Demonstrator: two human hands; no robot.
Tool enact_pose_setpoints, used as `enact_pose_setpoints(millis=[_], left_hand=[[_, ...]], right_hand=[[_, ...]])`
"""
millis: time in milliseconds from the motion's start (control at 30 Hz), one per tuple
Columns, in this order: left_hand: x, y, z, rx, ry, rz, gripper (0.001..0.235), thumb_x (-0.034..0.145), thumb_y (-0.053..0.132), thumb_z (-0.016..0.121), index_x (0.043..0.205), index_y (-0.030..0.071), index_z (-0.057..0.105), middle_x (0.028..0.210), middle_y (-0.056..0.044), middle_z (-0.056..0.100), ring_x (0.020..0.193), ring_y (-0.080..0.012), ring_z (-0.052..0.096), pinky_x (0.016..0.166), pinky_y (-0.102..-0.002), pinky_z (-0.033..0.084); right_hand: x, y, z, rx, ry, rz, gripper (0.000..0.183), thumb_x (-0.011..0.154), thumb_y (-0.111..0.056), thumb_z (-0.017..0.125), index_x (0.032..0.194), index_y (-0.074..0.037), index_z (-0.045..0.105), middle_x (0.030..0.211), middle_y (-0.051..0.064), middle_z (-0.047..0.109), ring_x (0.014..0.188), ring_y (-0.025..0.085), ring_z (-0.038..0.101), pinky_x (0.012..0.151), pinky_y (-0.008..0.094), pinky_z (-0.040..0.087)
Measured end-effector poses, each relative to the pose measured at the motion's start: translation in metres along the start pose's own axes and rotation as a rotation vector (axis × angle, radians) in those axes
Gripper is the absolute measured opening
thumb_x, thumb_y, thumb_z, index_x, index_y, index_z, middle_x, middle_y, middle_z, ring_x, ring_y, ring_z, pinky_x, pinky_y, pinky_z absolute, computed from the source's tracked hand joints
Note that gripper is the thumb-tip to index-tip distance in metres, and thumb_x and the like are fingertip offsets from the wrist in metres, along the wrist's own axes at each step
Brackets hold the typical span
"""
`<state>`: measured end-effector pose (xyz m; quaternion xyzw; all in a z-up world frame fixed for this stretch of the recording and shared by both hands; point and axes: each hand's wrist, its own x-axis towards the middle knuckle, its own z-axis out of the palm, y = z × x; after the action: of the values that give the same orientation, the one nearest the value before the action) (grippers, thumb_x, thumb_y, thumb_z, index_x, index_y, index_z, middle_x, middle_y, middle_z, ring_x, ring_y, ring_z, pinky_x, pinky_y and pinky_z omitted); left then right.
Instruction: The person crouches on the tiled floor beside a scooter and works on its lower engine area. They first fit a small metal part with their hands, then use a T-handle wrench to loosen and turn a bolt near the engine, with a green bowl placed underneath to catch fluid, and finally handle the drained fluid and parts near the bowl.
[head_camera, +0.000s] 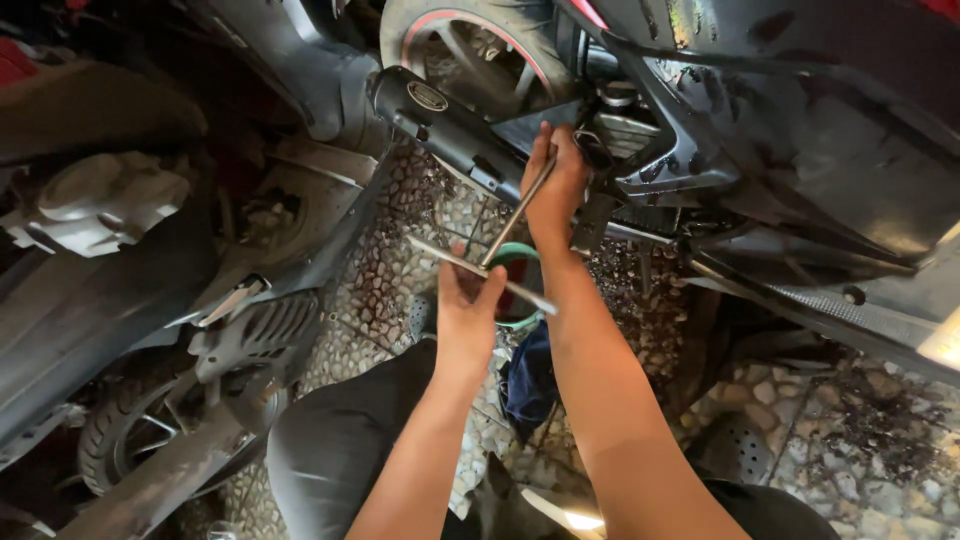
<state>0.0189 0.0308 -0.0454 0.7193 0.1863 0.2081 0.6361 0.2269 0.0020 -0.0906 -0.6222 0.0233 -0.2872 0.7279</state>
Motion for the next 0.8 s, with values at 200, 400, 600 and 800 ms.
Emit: enact_pose_setpoints(millis=[200, 400, 600, 800], left_hand=[[-0.019, 0.068, 0.009, 1.12, 0.105, 0.627, 0.057, 0.089, 0.004, 0.07, 0.144, 0.018, 0.058, 0.13, -0.016, 0.056, 0.116, -0.0277, 0.045, 0.102, -0.043, 0.038], [-0.012, -0.059, -0.062, -0.355, 0.039, -0.332, 0.032, 0.119, 0.032, 0.064, 0.127, 0.002, 0.055, 0.088, -0.015, 0.049, 0.08, -0.0312, 0.045, 0.069, -0.044, 0.037], [-0.005, 0.018, -0.013, -0.262, -0.005, -0.382, 0.041, 0.101, 0.025, 0.069, 0.137, 0.007, 0.061, 0.1, -0.002, 0.053, 0.087, -0.0129, 0.05, 0.07, -0.034, 0.045], [-0.017, 0.072, 0.007, 0.762, 0.02, 0.421, 0.071, 0.089, 0.008, 0.072, 0.154, 0.019, 0.045, 0.124, -0.008, 0.044, 0.094, -0.0165, 0.05, 0.078, -0.034, 0.051]], right_hand=[[0.001, -0.005, 0.0, -0.066, 0.019, 0.01, 0.03, 0.105, -0.018, 0.064, 0.081, -0.004, 0.052, 0.061, 0.017, 0.049, 0.055, 0.033, 0.045, 0.054, 0.043, 0.04], [0.003, -0.011, -0.004, -0.059, -0.015, 0.008, 0.025, 0.106, -0.021, 0.059, 0.088, -0.004, 0.055, 0.065, 0.018, 0.053, 0.057, 0.035, 0.05, 0.055, 0.044, 0.042], [0.001, -0.013, -0.005, -0.047, -0.042, 0.062, 0.024, 0.105, -0.019, 0.059, 0.087, -0.004, 0.054, 0.062, 0.016, 0.051, 0.054, 0.031, 0.046, 0.054, 0.042, 0.041], [0.002, -0.018, -0.003, 0.015, -0.011, 0.064, 0.026, 0.105, -0.017, 0.061, 0.084, -0.004, 0.054, 0.06, 0.015, 0.049, 0.054, 0.028, 0.046, 0.055, 0.04, 0.041]])
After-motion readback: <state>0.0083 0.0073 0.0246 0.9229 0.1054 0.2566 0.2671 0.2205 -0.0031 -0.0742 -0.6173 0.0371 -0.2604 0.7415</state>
